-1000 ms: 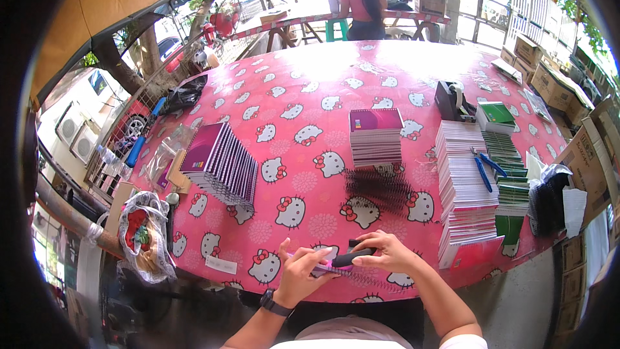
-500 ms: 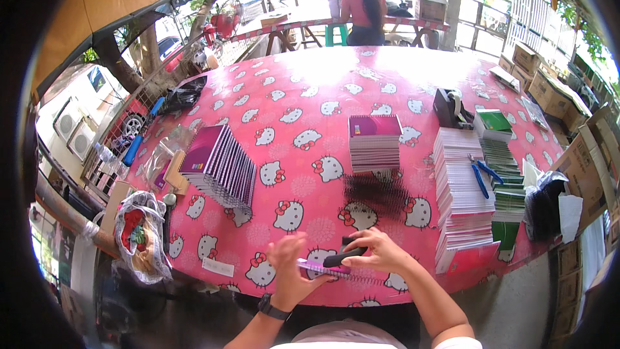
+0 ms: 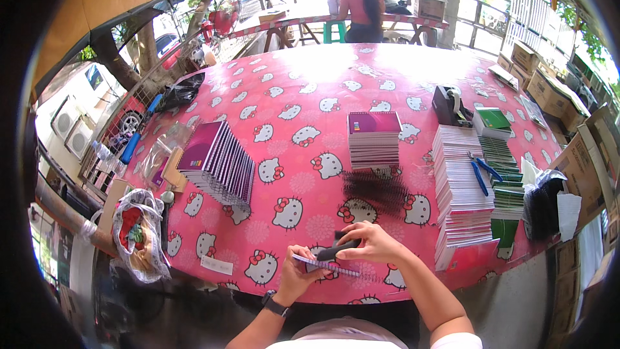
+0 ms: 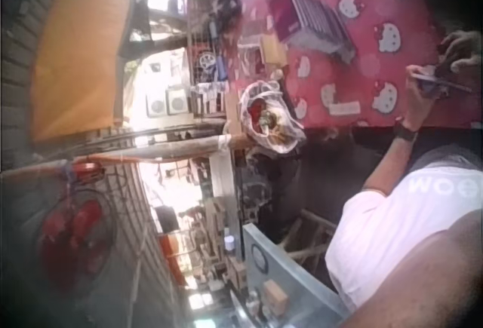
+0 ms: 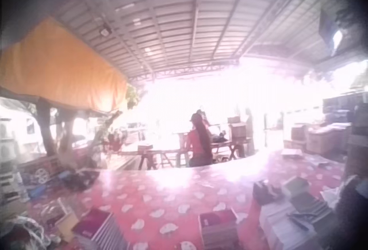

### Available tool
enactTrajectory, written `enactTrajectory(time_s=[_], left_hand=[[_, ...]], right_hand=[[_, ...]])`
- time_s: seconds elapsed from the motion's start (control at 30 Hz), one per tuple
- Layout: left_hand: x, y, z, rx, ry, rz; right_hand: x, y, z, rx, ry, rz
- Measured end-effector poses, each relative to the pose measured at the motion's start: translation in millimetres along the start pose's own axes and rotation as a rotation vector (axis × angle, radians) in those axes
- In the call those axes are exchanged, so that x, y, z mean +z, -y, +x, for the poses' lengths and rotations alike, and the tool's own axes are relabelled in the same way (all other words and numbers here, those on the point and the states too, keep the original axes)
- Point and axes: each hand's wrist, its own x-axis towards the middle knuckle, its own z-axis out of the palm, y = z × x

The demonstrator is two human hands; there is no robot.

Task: The person inserts spiral bindings into small notebooks and stacks them on a table. They repeatedly pick up a notebook, align the binding, and place the finished item into a growing pile.

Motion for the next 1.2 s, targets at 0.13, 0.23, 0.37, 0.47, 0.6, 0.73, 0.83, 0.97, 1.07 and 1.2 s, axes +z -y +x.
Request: enactTrajectory(time_s=[0.13,0.23,0.37,0.47,0.6,0.73,0.83,0.97,1.07,1.2], left_hand=[[-7,22,-1,0.111,0.004,0.089],[-5,13,-3,0.058,0.014,0.079],[-7,11,0,0.052,0.026,0.118],[-2,-1,-2,-0.039,0.019,0.034],[-6,3,1,0.052,0.040,0.191],[-6,10,6,-0.008,0.030,0.175],[-1,-10,9,0.024,-0.030,0.249],[7,-28,19,0.006,-0.067,0.079],[12,-41,22,0.073,-0.071,-0.051],[10,-45,23,0.188,-0.073,-0.006]], right_hand=[[3,18,-2,-0.192,0.184,0.257],[2,7,3,-0.089,0.019,0.004],[6,24,3,-0.232,0.201,0.254],[3,12,9,-0.057,-0.031,-0.128],[6,29,11,-0.247,0.184,0.247],[1,-9,17,-0.186,-0.208,-0.198],[6,3,12,-0.320,-0.382,-0.410],[31,46,-2,-0.289,-0.318,-0.248],[37,50,-2,-0.282,-0.350,-0.105],[37,52,-4,-0.348,-0.359,-0.122]])
